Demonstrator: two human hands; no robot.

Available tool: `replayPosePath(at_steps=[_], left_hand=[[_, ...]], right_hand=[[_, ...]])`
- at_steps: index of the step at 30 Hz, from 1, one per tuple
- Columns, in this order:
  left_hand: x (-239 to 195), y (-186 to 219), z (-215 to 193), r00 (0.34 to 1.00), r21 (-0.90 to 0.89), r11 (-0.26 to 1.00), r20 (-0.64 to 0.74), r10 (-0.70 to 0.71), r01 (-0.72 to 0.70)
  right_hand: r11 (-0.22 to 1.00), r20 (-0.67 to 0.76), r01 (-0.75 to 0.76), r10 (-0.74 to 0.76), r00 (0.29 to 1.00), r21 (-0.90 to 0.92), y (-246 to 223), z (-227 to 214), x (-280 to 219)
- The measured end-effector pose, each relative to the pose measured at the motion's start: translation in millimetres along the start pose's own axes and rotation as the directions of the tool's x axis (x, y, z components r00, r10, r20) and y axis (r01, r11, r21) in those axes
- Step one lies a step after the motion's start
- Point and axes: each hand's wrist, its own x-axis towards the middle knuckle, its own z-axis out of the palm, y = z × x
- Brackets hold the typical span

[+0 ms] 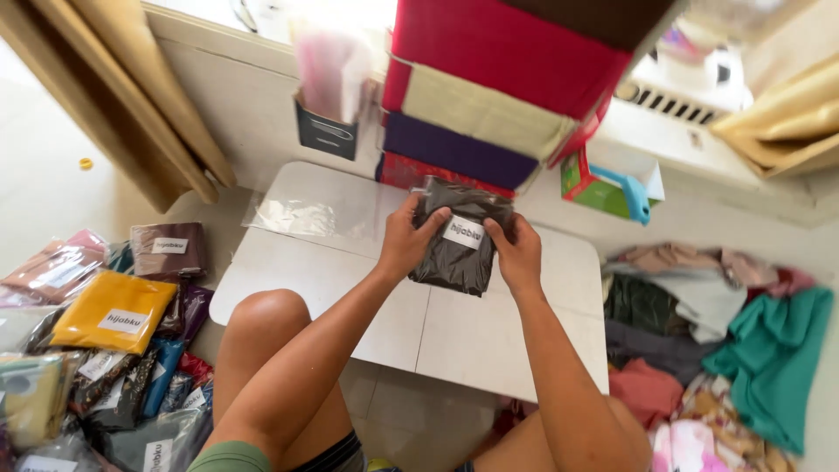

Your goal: The person folds a brown piece of fabric on a white table using a lint roller to smooth it out. They then place the folded fabric into a clear plastic bag and seal it.

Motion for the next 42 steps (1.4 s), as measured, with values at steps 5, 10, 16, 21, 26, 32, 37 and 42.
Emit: replayPosePath(at_steps=[5,10,16,21,26,32,37,42], left_hand=[[-9,69,-23,0.957,0.252,0.932,-0.057,0.283,-0.261],[-39,102,-83,0.927,0.370,0.895,-0.176,0.332,-0.250],[-116,103,-215,0.814,0.112,0.977,-0.541,0.211,-0.180],[-203,38,-358,0.456,-0.234,0.972,-0.867,-0.200,-0.019],[-356,-56,-494,0.238,-0.031,0.971,-0.967,-0.088,0.236],[-426,-183,-544,0.344,0.017,0.721,-0.887,-0.310,0.693],[-407,-219,-600,0.061,0.121,0.787,-0.993,0.105,0.604],[-432,-196,-635,-0.129,-0.043,0.487,-0.981,0.143,0.872]], right_hand=[[0.918,-0.032,0.391,-0.393,0.919,-0.061,-61,9,-24],[0.876,0.160,0.469,-0.482,0.861,0.114,-58,25,-21],[0.895,0.443,0.445,-0.388,0.808,-0.028,-86,28,-38],[0.898,0.554,0.435,-0.391,0.735,0.057,-2,3,34],[0.937,0.911,-0.349,0.121,0.395,0.027,244,-36,299],[0.981,0.721,0.092,0.060,0.690,-0.169,116,28,173],[0.919,0.698,0.285,-0.015,0.716,-0.273,66,30,80],[0.913,0.633,0.329,-0.108,0.766,-0.242,43,23,47]])
